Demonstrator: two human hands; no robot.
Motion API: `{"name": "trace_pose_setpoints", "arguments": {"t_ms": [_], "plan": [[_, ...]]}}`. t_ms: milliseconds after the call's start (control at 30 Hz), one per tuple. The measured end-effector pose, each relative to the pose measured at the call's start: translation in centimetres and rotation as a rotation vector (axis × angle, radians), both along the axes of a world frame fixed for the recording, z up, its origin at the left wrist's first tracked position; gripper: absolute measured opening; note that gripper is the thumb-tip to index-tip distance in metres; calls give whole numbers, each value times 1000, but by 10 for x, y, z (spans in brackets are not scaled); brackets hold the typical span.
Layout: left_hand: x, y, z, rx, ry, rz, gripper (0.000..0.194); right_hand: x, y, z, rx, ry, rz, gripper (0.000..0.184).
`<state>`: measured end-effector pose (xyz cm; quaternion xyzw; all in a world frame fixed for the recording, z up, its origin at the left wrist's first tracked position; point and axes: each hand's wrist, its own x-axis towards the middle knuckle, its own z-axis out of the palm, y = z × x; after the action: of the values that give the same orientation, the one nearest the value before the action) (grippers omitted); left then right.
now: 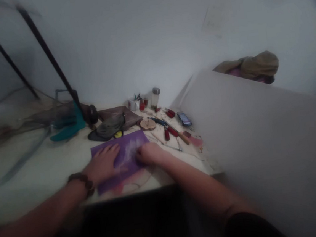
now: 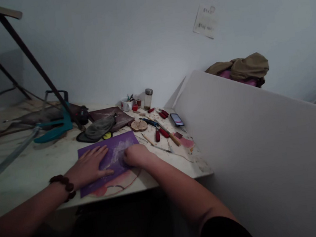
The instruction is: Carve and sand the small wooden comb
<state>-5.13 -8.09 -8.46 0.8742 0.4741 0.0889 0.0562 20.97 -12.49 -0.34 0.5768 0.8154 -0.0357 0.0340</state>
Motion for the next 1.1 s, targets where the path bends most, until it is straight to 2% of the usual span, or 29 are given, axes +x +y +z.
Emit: {"name": "trace_pose_setpoints", "arguments": {"t_ms": [133,233,467,533,733,800,900,1000,1100], "plan": [[2,-3,7,-5,6,7,115,-25,29,7,26,35,-6,44],[2,-5,9,4,12,8,117,-31,33,11,35,50,-19,47],[2,-5,3,10,15,15,123,10,-29,-3,26,48,4,42],[2,-5,2,-1,10,17,124,12,-34,-3,25,60,2,41],[6,-8,13,-14,1,16,118,-23,1,10,28,125,-25,45],[7,-13,19,-23,4,15,118,-28,1,11,13,152,-36,44],[9,-21,26,-25,11,7,118,-12,-21,6,-20,221,-56,39],[10,-24,26,-37,14,-9,125,20,-51,0,-57,353,-90,32],[10,-24,26,-55,6,-7,125,45,-70,4,-51,575,-143,41]]}}
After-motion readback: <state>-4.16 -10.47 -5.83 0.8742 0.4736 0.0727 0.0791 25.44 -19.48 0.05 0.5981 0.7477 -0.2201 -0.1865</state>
